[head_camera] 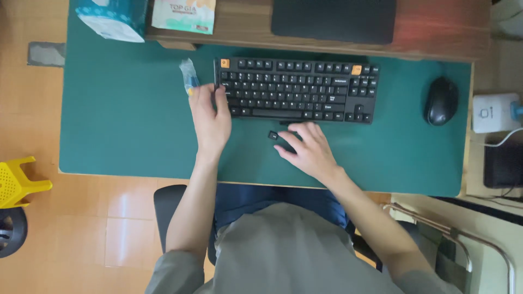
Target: Removing keycaps from a mechanical keyboard using a keycap puller tool.
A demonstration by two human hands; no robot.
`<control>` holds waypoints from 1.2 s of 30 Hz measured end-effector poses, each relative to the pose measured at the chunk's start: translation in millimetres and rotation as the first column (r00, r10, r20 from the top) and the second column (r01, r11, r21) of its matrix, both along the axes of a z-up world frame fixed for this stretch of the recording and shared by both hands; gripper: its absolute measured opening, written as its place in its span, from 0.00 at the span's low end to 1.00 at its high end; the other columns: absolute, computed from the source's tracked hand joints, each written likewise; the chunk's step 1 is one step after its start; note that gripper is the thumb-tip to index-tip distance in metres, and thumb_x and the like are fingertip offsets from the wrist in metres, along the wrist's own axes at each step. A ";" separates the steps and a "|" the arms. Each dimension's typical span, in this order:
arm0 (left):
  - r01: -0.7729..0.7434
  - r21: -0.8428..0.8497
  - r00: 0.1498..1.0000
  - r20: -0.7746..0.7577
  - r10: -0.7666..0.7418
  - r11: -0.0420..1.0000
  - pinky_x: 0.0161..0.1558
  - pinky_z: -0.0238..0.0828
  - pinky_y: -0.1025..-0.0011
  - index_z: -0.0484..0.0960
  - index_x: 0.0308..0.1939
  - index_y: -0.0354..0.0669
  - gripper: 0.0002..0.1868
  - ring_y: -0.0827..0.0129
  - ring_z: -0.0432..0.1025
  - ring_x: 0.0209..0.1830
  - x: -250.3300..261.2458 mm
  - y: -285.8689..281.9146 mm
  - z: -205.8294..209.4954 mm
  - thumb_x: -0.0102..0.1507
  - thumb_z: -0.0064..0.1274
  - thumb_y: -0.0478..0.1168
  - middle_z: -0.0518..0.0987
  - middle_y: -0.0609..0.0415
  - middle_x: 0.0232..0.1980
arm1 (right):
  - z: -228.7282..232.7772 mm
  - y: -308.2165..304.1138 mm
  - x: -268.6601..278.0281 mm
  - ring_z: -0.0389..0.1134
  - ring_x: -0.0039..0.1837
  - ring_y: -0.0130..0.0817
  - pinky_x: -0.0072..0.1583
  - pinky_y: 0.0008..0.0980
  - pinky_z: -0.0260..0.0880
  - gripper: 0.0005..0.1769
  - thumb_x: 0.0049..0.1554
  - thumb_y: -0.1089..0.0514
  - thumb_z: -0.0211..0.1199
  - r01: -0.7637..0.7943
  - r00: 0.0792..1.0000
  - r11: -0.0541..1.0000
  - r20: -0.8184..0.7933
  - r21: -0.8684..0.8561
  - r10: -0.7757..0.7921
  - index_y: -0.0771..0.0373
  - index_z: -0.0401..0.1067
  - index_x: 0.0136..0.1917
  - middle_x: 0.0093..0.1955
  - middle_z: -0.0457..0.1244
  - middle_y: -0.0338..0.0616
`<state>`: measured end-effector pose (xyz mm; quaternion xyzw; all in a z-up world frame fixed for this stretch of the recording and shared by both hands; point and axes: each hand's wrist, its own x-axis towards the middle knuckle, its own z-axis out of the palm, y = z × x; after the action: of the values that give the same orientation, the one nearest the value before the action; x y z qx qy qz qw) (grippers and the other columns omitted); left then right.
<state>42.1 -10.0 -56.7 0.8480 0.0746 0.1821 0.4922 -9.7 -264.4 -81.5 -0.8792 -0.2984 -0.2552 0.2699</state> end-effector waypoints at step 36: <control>0.089 -0.094 0.967 0.246 -0.064 0.992 0.50 0.78 0.61 0.79 0.56 0.31 0.10 0.59 0.77 0.43 -52.7 16.7 62.4 0.74 0.44 0.28 0.74 0.42 0.51 | -1.6 53.4 10.3 0.62 0.60 0.44 0.58 0.43 0.63 0.18 0.54 0.46 0.71 0.014 0.999 0.999 0.051 -0.042 -0.012 0.53 0.77 0.56 0.56 0.62 0.42</control>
<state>-10.6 6.6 5.7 0.7947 -0.0096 0.2611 0.5479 0.7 -211.0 -83.1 -0.8799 -0.3048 -0.2727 0.2420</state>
